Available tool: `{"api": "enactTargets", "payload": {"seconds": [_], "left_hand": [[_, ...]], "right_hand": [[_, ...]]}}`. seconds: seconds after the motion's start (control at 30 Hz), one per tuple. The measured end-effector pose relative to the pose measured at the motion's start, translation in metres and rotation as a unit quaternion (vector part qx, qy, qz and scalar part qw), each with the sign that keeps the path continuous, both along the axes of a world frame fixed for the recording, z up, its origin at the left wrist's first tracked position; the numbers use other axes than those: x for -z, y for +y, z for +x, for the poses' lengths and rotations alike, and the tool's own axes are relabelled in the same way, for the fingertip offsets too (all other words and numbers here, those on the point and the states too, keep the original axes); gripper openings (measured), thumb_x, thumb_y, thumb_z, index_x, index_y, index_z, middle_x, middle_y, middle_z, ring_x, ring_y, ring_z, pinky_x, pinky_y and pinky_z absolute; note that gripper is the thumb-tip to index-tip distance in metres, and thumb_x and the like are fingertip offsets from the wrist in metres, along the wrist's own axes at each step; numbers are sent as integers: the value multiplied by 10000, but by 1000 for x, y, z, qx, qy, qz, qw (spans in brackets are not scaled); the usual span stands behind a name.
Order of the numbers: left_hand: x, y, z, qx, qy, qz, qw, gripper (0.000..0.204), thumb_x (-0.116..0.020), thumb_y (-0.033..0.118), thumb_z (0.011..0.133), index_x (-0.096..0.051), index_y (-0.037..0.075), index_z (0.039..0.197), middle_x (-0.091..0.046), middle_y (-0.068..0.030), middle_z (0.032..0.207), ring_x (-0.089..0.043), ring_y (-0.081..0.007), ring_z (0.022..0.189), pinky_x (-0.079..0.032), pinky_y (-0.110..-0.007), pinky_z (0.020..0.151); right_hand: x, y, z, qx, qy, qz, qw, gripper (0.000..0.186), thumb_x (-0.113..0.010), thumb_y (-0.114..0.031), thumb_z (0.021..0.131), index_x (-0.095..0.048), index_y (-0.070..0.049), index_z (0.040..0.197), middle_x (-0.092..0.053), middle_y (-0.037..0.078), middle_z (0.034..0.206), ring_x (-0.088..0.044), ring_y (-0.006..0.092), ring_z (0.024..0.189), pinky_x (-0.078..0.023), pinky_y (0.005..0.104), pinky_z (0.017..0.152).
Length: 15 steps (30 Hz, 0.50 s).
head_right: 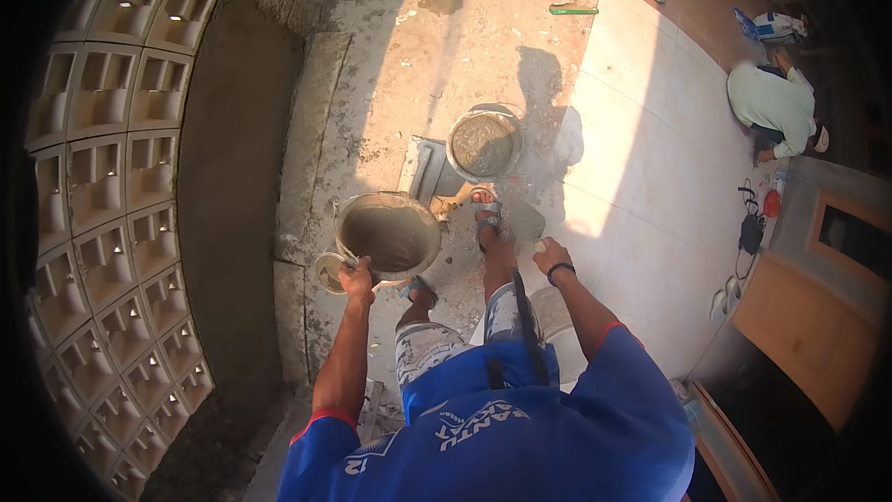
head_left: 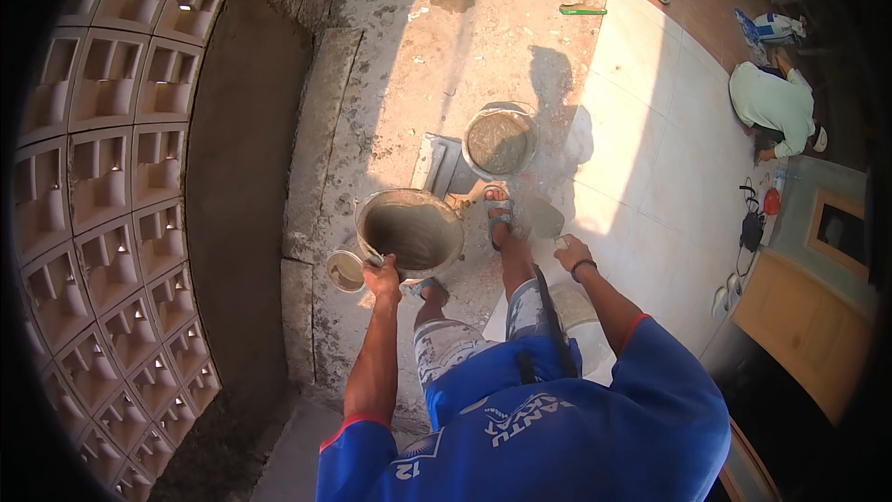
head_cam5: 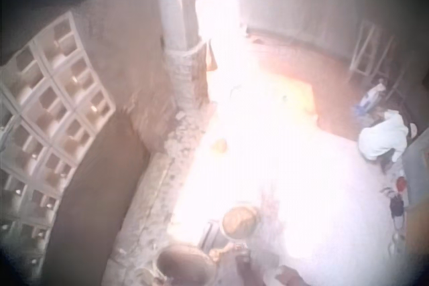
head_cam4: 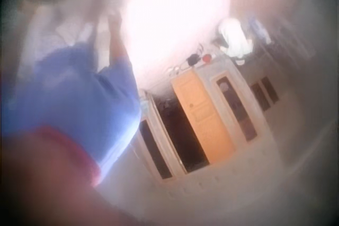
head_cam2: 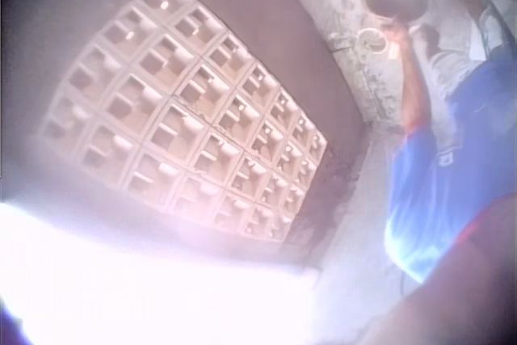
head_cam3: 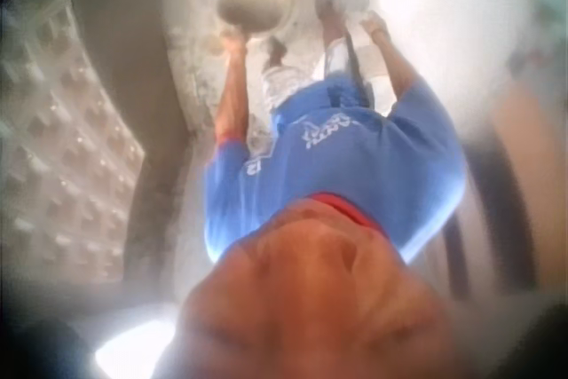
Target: The person scoops wet cement from a bucket with a trowel and applies it to a wall made of hollow blocks. They repeatedly transfer material from a larger bucket to a smaller one and spread the cement across the wall surface. The person then uses a long wooden straightedge to level the applied cement.
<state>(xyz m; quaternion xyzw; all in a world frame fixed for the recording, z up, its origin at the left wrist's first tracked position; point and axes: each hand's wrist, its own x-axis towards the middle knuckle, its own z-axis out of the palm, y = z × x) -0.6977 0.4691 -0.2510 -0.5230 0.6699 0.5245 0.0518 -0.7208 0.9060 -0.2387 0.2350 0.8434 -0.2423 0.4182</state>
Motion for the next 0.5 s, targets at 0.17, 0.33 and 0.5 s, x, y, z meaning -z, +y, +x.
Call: {"api": "enactTargets", "payload": {"seconds": [0.17, 0.33, 0.5], "left_hand": [[56, 32, -39, 70, -104, -77, 989, 396, -766, 137, 780, -611, -115, 1044, -677, -215, 969, -662, -271, 809, -535, -404, 725], [103, 67, -82, 144, -203, -105, 963, 505, -820, 294, 715, -647, -112, 961, -682, -242, 943, -675, -320, 802, -525, -432, 749], [162, 76, -94, 172, -250, -99, 948, 471, -821, 295, 673, -682, -90, 908, -704, -203, 849, -685, -306, 741, -527, -420, 696]], "right_hand": [[103, 6, -108, -149, 8, 92, 985, 391, -547, -184, 855, -546, -29, 1215, -672, 282, 1021, -654, 423, 1000, -526, 492, 874], [182, 21, -188, -223, 65, 140, 963, 276, -474, -125, 914, -564, -33, 1159, -679, 264, 990, -670, 408, 963, -541, 491, 830], [230, 19, -216, -279, 63, 130, 949, 268, -447, -97, 926, -555, -39, 1165, -678, 258, 951, -676, 410, 928, -542, 499, 811]]}}
